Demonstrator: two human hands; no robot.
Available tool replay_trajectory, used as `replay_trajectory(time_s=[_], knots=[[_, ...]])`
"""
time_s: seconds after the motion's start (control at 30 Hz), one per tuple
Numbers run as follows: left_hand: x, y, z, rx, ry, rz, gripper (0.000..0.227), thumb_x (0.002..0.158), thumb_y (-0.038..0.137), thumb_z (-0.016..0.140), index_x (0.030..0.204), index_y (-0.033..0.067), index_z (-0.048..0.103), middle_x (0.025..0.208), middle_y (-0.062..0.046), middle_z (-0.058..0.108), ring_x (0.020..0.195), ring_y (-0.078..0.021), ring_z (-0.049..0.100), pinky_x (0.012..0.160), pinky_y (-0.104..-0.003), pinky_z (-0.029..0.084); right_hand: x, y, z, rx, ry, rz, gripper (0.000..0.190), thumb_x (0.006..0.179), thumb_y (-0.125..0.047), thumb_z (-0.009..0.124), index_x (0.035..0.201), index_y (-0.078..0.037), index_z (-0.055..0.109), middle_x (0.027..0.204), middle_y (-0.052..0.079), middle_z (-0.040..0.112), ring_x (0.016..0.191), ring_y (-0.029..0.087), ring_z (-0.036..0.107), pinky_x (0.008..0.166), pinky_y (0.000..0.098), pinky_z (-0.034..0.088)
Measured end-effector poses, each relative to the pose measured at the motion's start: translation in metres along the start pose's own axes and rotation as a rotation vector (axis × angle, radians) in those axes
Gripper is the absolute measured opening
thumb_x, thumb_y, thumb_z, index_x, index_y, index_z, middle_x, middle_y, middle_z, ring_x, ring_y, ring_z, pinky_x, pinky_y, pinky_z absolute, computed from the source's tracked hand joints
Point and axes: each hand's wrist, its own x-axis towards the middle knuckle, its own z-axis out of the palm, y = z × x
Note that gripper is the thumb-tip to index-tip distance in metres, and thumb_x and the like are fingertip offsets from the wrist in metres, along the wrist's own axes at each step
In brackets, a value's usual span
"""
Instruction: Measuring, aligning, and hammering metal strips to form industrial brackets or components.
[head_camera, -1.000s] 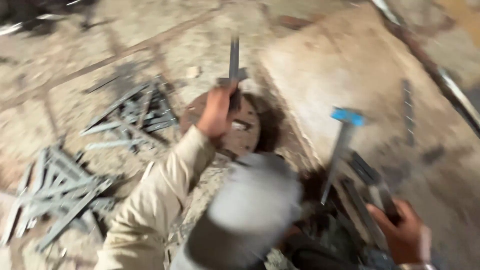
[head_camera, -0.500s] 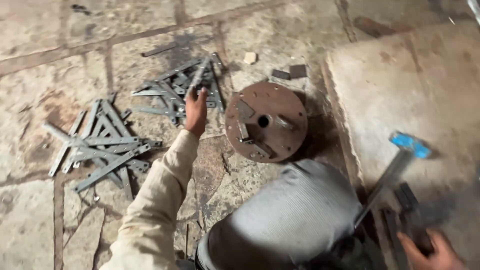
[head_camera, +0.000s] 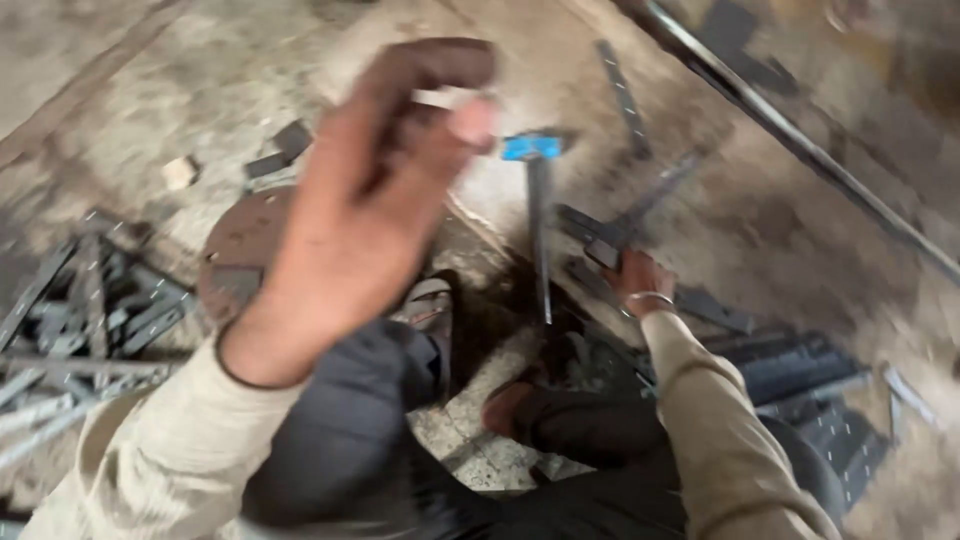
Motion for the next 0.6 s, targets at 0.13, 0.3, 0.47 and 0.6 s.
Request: replay_trajectory(time_s=[0.13,0.3,0.47,0.6], knots=[[0.021,-0.028,0.067,0.094,-0.237,0.156,0.032,0.121,0.027,0.052,0.135,-0.0010,0.055,0.133,-0.013,0.059,0.115,-0.0163,0.067,0.099,-0.026,0.063,0.015,0.026,0.024,0.087,0.132,0.027,0.045,0.089,-0.048,0.073,0.121,-0.017,0.068,0.108,0.014,0.074,0.102,0.038,0.068,0.084,0.0557,0.052],[0.033,-0.092,0.105,0.500,-0.402,-0.059,0.041,0.101,0.024,0.066,0.131,-0.0040,0.060,0.125,-0.020,0.065,0.078,-0.0205,0.073,0.061,-0.028,0.061,0.038,0.052,0.059,0.055,0.317,-0.027,0.045,0.084,-0.042,0.080,0.112,-0.008,0.069,0.119,0.016,0.067,0.115,0.038,0.061,0.089,0.0501,0.053],[0.056,-0.096,0.102,0.566,-0.462,-0.163,0.036,0.103,0.025,0.066,0.127,-0.0023,0.064,0.128,-0.019,0.065,0.082,-0.0214,0.074,0.067,-0.032,0.062,0.055,0.070,0.060,0.171,0.440,0.129,0.040,0.081,-0.033,0.082,0.111,-0.009,0.071,0.120,0.014,0.064,0.115,0.038,0.058,0.089,0.0510,0.052],[0.059,-0.095,0.092,0.570,-0.457,-0.059,0.036,0.106,0.024,0.065,0.127,-0.0052,0.063,0.125,-0.022,0.066,0.088,-0.0211,0.074,0.077,-0.034,0.061,0.067,0.088,0.060,0.220,0.500,0.108,0.028,0.089,-0.030,0.079,0.113,-0.017,0.075,0.118,0.011,0.064,0.115,0.037,0.059,0.090,0.0517,0.051]])
